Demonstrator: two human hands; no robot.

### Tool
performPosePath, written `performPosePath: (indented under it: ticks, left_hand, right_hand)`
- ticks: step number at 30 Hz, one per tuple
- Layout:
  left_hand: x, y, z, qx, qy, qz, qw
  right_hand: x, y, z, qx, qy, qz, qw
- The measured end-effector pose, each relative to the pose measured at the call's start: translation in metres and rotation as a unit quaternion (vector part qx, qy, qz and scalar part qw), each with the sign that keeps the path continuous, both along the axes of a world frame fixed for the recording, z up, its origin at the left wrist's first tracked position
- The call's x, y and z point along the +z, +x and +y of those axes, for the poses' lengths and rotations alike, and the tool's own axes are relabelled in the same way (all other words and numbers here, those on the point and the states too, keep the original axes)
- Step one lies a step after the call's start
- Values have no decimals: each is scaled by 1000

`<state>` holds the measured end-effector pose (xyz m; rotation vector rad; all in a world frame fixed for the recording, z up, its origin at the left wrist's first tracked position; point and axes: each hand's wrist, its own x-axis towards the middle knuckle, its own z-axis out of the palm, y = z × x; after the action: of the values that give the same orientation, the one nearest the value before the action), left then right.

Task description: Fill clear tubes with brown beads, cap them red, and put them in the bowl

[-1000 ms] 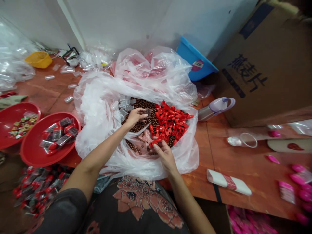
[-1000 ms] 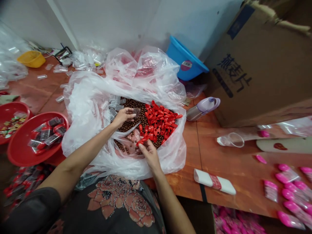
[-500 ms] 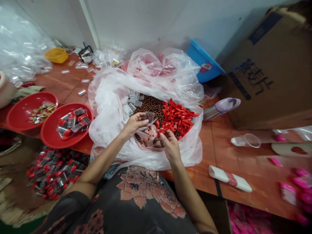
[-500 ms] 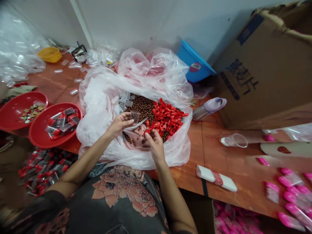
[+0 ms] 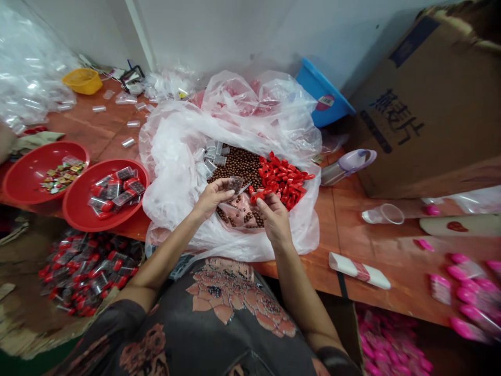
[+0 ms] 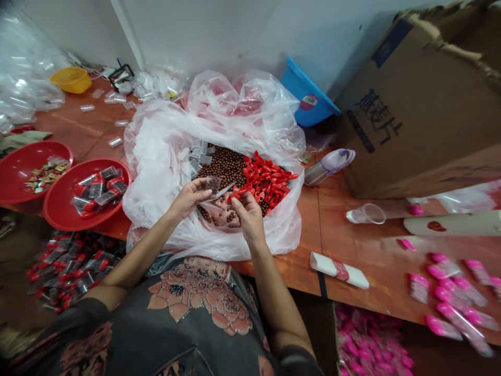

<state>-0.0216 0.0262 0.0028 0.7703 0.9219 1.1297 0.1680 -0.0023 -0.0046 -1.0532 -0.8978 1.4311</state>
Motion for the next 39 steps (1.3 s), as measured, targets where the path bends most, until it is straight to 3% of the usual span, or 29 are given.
performPosePath:
  ticks: [10, 16, 23, 39]
  left_hand:
    - [-6, 6, -11, -21, -46, -39, 998]
    - [-11, 12, -22, -63, -88, -57, 992]
    - [-11, 15, -32, -70, -78, -38, 994]
    - [2, 12, -39, -76, -42, 11, 996]
  right_hand:
    - [6, 3, 10, -11, -8, 33, 999]
    - [2, 5, 12, -21, 30, -22, 999]
    - [-6, 6, 9, 0, 41, -37, 998]
    - [-3, 9, 2, 52, 95, -48, 993]
